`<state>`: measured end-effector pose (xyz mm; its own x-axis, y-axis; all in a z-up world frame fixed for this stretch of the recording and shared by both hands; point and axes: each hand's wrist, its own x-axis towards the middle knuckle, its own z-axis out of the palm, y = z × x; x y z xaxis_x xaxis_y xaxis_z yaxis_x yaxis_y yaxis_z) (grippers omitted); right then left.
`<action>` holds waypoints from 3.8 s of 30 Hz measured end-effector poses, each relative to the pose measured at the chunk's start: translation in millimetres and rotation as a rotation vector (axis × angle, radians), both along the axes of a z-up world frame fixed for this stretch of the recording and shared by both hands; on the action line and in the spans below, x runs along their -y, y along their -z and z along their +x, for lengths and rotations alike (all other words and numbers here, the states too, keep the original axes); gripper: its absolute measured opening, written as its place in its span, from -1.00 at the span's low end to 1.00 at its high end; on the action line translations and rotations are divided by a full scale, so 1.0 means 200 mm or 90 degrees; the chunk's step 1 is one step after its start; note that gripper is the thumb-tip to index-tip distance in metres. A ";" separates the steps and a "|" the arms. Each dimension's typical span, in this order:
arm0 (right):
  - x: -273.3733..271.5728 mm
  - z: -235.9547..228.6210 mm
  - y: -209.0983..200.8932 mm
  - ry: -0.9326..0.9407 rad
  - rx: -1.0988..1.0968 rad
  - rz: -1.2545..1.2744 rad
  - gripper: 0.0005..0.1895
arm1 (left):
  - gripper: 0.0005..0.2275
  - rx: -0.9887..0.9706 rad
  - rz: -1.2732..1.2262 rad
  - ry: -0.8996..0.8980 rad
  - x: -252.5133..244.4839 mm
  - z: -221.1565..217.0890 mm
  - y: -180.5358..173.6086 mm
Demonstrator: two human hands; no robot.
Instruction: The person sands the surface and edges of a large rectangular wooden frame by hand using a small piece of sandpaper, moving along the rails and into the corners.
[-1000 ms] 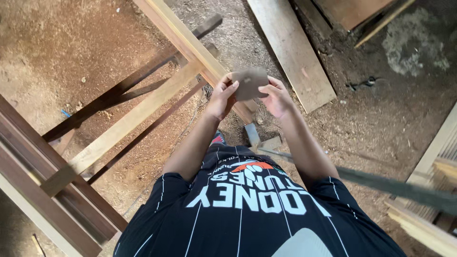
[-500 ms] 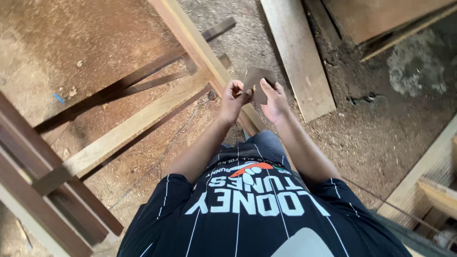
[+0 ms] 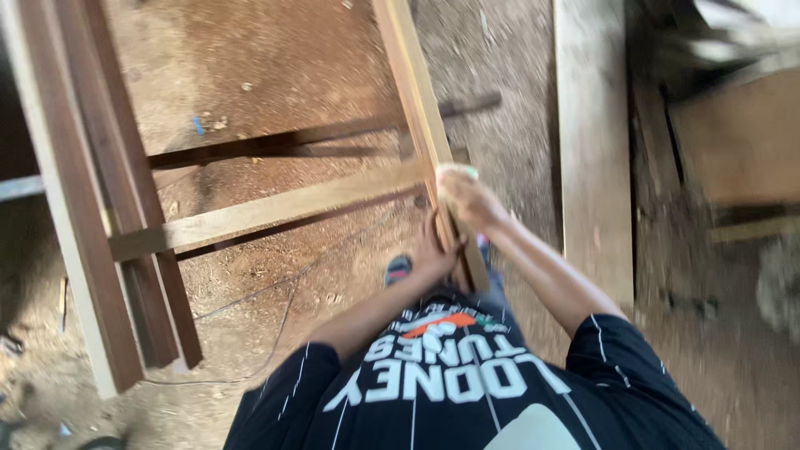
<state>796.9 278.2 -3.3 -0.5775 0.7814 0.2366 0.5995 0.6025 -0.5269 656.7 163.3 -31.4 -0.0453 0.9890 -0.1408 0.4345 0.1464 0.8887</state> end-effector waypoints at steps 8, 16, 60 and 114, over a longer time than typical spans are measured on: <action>-0.42 0.06 0.11 -0.244 0.080 0.135 -0.56 | -0.09 -0.041 -0.012 -0.032 -0.01 0.20 -0.02; -0.56 0.15 -0.02 -0.309 -0.007 0.154 -0.58 | -0.18 -0.092 -0.058 -0.186 -0.03 0.39 -0.03; -0.79 0.07 -0.21 -0.487 -0.196 0.242 -0.63 | -0.22 0.010 -0.182 -0.295 -0.13 0.40 -0.22; 0.05 0.31 0.07 -0.920 0.108 0.130 -0.76 | -0.64 0.087 -0.070 -0.963 0.49 1.10 0.14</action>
